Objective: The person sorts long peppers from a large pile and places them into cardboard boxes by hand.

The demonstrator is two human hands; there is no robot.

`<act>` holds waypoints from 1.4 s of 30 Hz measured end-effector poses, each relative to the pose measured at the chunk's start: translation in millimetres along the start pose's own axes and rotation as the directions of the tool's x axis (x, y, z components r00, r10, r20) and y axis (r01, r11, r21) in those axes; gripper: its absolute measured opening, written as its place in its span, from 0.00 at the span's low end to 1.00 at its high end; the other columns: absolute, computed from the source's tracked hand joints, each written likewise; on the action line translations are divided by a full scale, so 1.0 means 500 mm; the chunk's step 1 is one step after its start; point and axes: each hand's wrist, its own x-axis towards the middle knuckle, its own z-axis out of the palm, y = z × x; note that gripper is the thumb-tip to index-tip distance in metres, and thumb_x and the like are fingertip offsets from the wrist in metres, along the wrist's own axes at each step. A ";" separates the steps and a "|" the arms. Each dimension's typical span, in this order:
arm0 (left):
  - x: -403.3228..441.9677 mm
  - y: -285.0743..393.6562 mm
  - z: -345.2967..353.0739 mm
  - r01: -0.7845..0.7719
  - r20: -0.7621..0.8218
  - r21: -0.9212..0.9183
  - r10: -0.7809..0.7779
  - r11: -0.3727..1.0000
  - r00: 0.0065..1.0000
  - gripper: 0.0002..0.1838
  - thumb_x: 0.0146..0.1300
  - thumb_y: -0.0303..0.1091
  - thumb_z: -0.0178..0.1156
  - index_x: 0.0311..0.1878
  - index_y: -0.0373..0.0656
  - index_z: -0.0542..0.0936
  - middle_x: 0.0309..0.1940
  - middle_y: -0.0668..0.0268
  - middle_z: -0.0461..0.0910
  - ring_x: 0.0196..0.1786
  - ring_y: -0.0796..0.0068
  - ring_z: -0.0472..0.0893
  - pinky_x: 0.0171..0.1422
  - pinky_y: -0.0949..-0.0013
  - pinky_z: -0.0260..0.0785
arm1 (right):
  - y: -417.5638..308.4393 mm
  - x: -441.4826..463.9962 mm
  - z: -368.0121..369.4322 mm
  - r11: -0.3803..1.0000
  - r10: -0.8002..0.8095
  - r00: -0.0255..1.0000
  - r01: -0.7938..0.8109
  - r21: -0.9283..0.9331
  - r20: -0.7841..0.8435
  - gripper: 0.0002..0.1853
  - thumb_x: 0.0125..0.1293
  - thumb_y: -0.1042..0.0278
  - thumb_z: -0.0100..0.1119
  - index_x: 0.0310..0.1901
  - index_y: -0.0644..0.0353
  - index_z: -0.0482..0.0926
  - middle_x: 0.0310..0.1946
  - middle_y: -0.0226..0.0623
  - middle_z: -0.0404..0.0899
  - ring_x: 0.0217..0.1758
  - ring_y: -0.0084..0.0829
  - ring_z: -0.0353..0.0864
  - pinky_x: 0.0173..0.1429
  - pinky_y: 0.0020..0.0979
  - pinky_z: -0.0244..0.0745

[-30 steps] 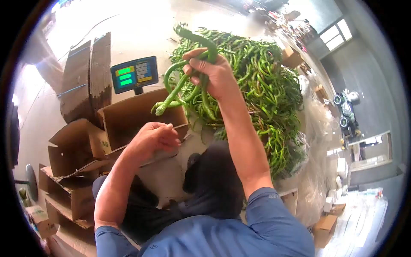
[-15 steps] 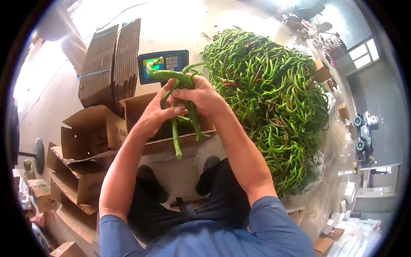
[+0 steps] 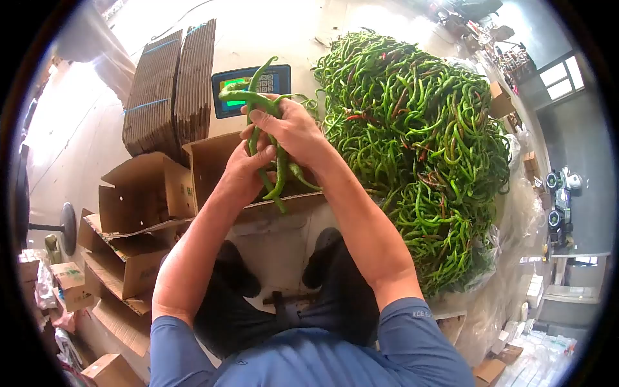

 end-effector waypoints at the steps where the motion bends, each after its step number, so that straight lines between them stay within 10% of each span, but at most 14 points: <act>1: 0.000 -0.006 -0.004 -0.016 -0.002 -0.010 0.016 1.000 1.000 0.28 0.65 0.30 0.70 0.65 0.48 0.68 0.43 0.73 0.76 0.42 0.78 0.80 0.38 0.70 0.78 | -0.002 0.001 0.000 1.000 0.004 1.000 -0.004 -0.031 0.013 0.17 0.73 0.67 0.61 0.57 0.68 0.76 0.38 0.40 0.86 0.31 0.23 0.81 0.35 0.25 0.78; 9: 0.010 -0.006 -0.023 -0.045 -0.094 0.082 0.053 0.996 0.994 0.29 0.66 0.31 0.69 0.67 0.40 0.68 0.52 0.67 0.79 0.51 0.74 0.81 0.51 0.65 0.79 | 0.038 0.023 -0.006 0.958 -0.186 0.980 0.164 -0.235 -0.075 0.19 0.69 0.71 0.62 0.59 0.68 0.76 0.43 0.38 0.85 0.41 0.26 0.83 0.49 0.28 0.80; 14: 0.022 0.005 -0.054 -0.018 -0.068 0.080 0.023 0.997 0.997 0.24 0.69 0.40 0.68 0.63 0.44 0.72 0.38 0.68 0.82 0.31 0.76 0.83 0.28 0.74 0.75 | 0.007 0.008 -0.020 0.912 -0.116 0.991 0.078 -0.404 -0.071 0.19 0.64 0.63 0.70 0.50 0.68 0.80 0.41 0.38 0.85 0.44 0.25 0.82 0.52 0.30 0.78; 23: 0.001 0.011 -0.042 0.039 0.103 0.099 -0.049 0.994 0.993 0.40 0.56 0.47 0.79 0.65 0.42 0.68 0.44 0.70 0.77 0.38 0.77 0.80 0.46 0.72 0.78 | 0.028 0.017 0.004 0.856 -0.190 0.953 0.044 -0.515 -0.235 0.17 0.61 0.64 0.72 0.43 0.68 0.82 0.35 0.36 0.85 0.36 0.22 0.82 0.43 0.27 0.78; 31: -0.001 0.017 -0.021 0.069 0.061 0.119 -0.076 0.990 0.995 0.36 0.56 0.32 0.76 0.65 0.39 0.67 0.43 0.65 0.78 0.38 0.76 0.80 0.44 0.70 0.77 | 0.044 0.021 0.008 0.841 -0.231 0.924 0.032 -0.540 -0.304 0.18 0.59 0.64 0.72 0.44 0.69 0.82 0.35 0.39 0.86 0.35 0.25 0.84 0.41 0.27 0.79; 38: -0.007 0.035 -0.007 0.019 -0.007 0.556 -0.019 0.831 1.000 0.42 0.51 0.28 0.73 0.69 0.34 0.64 0.49 0.60 0.78 0.54 0.70 0.80 0.55 0.68 0.76 | 0.035 -0.003 0.028 0.771 -0.310 0.930 0.124 -0.625 -0.198 0.25 0.56 0.54 0.76 0.46 0.65 0.82 0.34 0.42 0.85 0.37 0.30 0.84 0.44 0.31 0.79; 42: -0.011 0.036 -0.017 0.048 0.016 0.515 -0.066 0.856 0.998 0.40 0.55 0.23 0.66 0.72 0.36 0.61 0.50 0.60 0.78 0.49 0.73 0.79 0.51 0.67 0.76 | 0.009 -0.010 0.010 0.911 -0.070 0.997 0.080 -0.405 0.040 0.24 0.65 0.56 0.70 0.54 0.67 0.81 0.38 0.34 0.84 0.39 0.20 0.82 0.41 0.24 0.78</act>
